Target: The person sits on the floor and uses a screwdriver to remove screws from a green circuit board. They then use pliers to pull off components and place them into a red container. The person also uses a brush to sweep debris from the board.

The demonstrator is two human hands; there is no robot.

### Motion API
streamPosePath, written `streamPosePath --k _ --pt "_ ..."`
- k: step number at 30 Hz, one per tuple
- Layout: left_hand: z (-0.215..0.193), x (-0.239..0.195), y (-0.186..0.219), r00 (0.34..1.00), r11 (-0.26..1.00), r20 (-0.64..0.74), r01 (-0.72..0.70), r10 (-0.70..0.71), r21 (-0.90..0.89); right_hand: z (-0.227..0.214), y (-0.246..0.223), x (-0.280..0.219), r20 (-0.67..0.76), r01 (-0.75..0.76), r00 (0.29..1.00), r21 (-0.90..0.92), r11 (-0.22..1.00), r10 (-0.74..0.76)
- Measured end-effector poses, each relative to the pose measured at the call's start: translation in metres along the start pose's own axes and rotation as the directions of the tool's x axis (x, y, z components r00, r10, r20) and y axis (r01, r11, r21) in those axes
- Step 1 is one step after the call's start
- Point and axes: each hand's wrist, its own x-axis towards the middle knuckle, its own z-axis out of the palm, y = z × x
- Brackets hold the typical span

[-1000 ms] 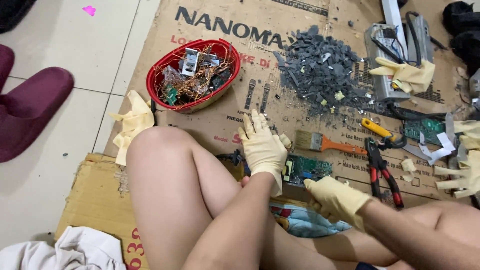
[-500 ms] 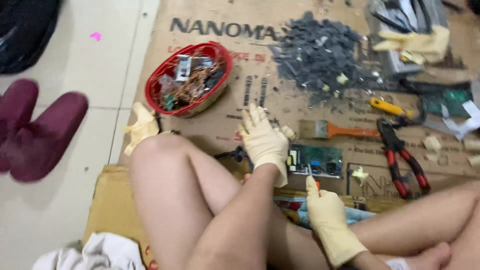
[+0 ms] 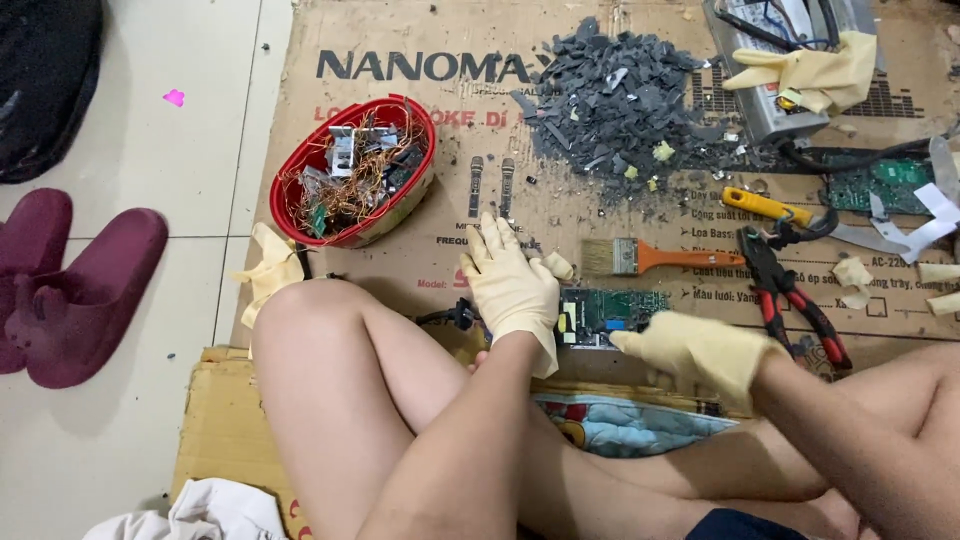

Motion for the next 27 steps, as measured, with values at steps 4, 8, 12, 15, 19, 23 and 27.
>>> streamPosePath --k 4,8,12,15,19,23,27 --pt "0.003 0.000 -0.001 1.000 1.000 0.001 0.003 -0.003 -0.019 -0.013 0.010 0.014 -0.033 0.046 0.998 -0.036 0.998 -0.048" --pt "0.004 0.000 0.001 1.000 1.000 -0.007 -0.014 0.014 -0.008 -0.007 0.057 0.054 -0.297 0.172 0.951 0.270 0.947 -0.088" --pt "0.002 0.001 0.000 1.000 1.000 0.003 0.008 -0.008 0.005 0.009 0.074 0.066 -0.117 0.098 0.990 0.135 0.986 -0.083" --pt "0.019 0.003 -0.007 0.981 0.998 -0.180 -0.069 0.066 -0.010 -0.010 0.050 0.019 0.044 0.082 0.995 0.149 0.985 -0.090" --pt "0.023 0.004 -0.007 0.976 0.998 -0.205 -0.069 0.068 0.003 -0.040 0.037 0.017 0.074 0.204 0.978 -0.104 0.973 -0.197" --pt "0.023 0.005 -0.006 0.983 0.998 -0.171 -0.065 0.067 0.016 -0.040 0.021 0.001 0.013 0.216 0.974 -0.339 0.916 -0.225" --pt "0.020 0.005 -0.005 0.987 0.998 -0.149 -0.052 0.055 0.025 -0.016 -0.004 -0.046 -0.074 0.109 0.986 -0.403 0.909 -0.151"
